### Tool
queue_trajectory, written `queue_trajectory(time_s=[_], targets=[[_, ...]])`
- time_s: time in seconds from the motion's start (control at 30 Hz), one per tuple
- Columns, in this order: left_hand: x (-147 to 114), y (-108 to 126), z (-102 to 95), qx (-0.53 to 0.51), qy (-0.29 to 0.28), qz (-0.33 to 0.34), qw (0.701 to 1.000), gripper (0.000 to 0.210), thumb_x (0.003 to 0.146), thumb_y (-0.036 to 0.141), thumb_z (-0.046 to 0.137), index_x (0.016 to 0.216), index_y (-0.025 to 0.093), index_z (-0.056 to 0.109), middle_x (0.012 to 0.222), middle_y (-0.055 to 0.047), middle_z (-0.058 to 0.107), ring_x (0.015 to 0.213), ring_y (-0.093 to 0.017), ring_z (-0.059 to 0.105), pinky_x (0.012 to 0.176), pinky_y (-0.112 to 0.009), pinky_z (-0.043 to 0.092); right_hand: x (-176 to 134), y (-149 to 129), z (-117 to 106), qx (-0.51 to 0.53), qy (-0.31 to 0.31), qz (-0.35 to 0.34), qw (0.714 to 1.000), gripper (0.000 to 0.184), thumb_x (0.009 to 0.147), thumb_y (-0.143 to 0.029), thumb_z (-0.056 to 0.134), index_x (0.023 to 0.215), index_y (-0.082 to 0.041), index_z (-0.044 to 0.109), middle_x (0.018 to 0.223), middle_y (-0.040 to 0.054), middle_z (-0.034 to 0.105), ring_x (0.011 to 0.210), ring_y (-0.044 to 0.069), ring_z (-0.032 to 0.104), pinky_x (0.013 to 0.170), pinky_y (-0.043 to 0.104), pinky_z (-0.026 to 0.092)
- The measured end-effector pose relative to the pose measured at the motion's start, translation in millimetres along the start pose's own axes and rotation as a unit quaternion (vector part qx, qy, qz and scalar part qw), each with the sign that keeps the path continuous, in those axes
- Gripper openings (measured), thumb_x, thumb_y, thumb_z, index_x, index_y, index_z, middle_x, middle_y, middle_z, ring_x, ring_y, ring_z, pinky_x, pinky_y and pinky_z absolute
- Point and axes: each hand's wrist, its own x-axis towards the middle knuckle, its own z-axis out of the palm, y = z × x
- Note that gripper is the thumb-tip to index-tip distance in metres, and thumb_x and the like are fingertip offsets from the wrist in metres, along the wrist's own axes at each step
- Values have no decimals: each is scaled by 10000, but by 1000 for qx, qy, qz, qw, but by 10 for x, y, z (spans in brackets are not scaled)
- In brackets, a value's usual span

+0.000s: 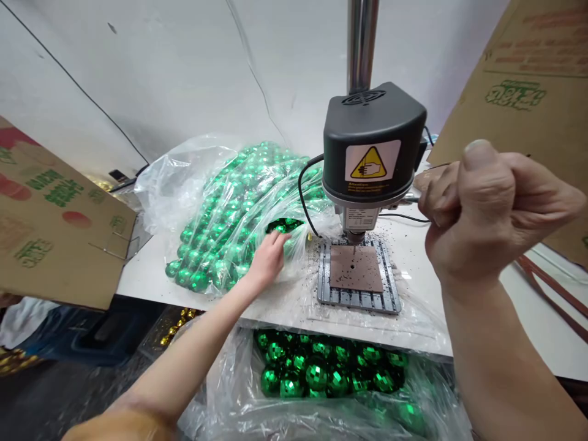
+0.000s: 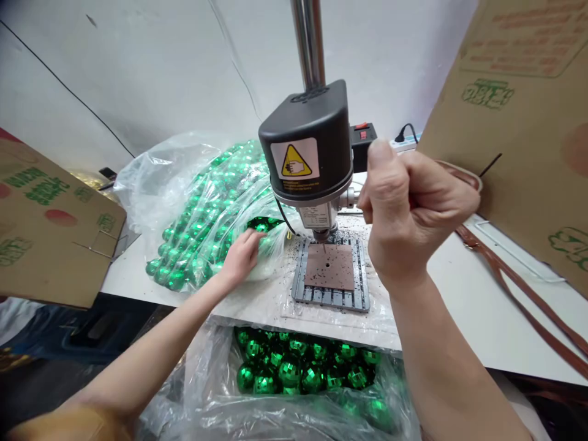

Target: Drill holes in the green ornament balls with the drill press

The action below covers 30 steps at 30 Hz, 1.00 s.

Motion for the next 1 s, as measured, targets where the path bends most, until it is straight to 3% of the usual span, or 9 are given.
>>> queue_trajectory(time_s=[0.13,0.27,0.4,0.5,0.57,0.63,0.73,0.87,1.0], targets=[[699,-282,191,49,-118,-93,987,397,707,-12,586,1016,179,746,1070,-158,705,1018,-347,644,924,-449,489,7,14,-16,4,-12,-7,1000,449,860,-205,619,452,-172,435,415,-60,340,405,37,364,471,294,310],[902,-397,217,31,-155,-90,983,311,622,-17,645,830,185,755,830,-112,731,894,-330,665,880,-414,490,13,48,-38,19,-31,-25,999,439,866,-210,623,464,-174,450,414,-59,356,392,43,379,449,296,327],[811,-324,17,8,-152,-70,986,397,634,33,675,986,197,755,840,-80,716,884,-298,659,893,-397,490,-6,45,-52,16,-29,-32,999,459,869,-237,632,456,-172,442,408,-58,350,390,43,373,472,305,354],[605,-130,-119,-139,-109,-96,980,417,737,192,699,1152,223,688,931,-57,689,840,-238,655,855,-384,520,-24,19,-46,9,-16,-20,1000,458,867,-208,619,457,-166,421,414,-67,333,400,28,361,511,292,363],[433,46,-118,-329,-72,-153,929,400,791,327,701,1170,227,623,989,-47,678,825,-208,666,803,-375,549,-32,10,-37,6,-10,-14,1000,445,864,-194,612,461,-165,427,418,-71,336,400,25,352,511,286,357],[267,232,-26,-487,-41,-214,846,418,796,412,725,1132,222,567,1007,-38,687,838,-192,681,782,-358,564,-34,12,-30,6,-10,-14,1000,448,863,-187,609,458,-165,420,412,-72,336,398,26,351,505,283,353],[87,479,223,-574,-14,-254,778,480,725,416,823,1061,208,550,956,-26,715,844,-165,682,802,-311,544,-33,24,-30,10,-13,-26,1000,474,870,-201,615,451,-165,395,399,-72,319,389,28,345,488,279,335],[16,677,565,-592,0,-226,774,520,701,405,862,1079,208,565,1003,-35,731,925,-167,681,866,-301,510,-38,34,-42,16,-27,-27,999,464,893,-260,615,484,-171,414,423,-64,350,395,27,342,451,267,285],[66,720,793,-558,-11,-196,806,575,711,401,859,1183,205,596,1165,-80,712,1055,-208,663,912,-327,497,-46,45,-62,8,-42,-38,998,435,906,-271,602,512,-187,437,438,-54,363,399,37,344,433,278,265]])
